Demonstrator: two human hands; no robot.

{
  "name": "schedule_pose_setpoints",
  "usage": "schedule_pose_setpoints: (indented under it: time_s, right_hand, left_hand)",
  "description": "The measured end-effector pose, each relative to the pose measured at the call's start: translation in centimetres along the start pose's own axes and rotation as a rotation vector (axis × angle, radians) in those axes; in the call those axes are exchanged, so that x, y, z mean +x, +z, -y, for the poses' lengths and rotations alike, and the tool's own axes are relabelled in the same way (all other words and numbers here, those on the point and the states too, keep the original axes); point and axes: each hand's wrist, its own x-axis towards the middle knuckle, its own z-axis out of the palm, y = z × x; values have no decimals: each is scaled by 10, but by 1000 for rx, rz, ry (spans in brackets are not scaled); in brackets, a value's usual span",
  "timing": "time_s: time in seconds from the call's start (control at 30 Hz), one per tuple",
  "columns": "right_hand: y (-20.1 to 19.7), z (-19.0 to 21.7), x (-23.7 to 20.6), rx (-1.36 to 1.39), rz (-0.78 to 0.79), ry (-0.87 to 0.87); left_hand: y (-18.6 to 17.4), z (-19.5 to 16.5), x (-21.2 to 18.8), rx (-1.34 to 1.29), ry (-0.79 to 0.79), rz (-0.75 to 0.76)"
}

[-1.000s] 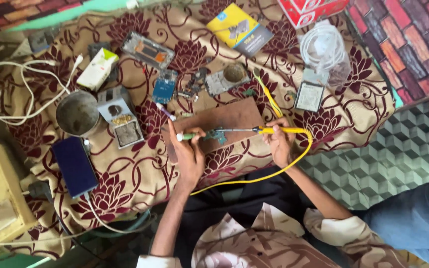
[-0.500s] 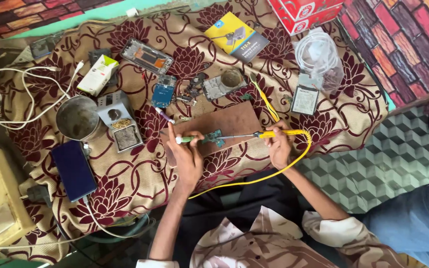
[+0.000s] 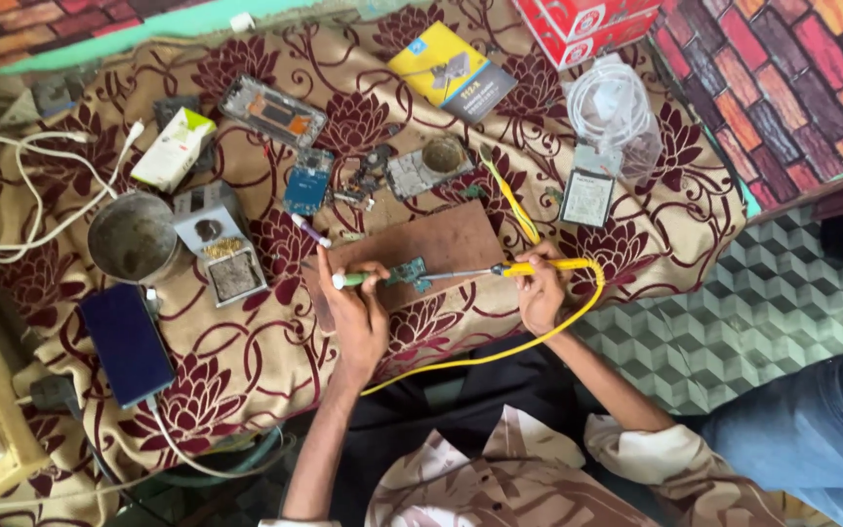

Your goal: The person uses a soldering iron and solder wire to work on a small green circuit board. They repeatedly apply solder to various points on the board while holding it steady with their other hand.

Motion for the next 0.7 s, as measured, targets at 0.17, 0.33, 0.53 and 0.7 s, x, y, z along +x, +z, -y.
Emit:
schedule_pose_setpoints:
  time_s: [0.17,0.33,0.53,0.7]
  right_hand:
    - [0,-2,3,17,12,-66]
    - [-3,-1,1,11,13,-50]
    - [2,-2,-2,9,-57,-12]
    - [5,1,-3,-14,27,-76]
  left_hand:
    - [0,4,2,-12,-3,20]
    - [2,3,1,-26,-52,5]
    - [-8,6,7,-365,-198,-40]
    - [-55,-8,12,223,184,163]
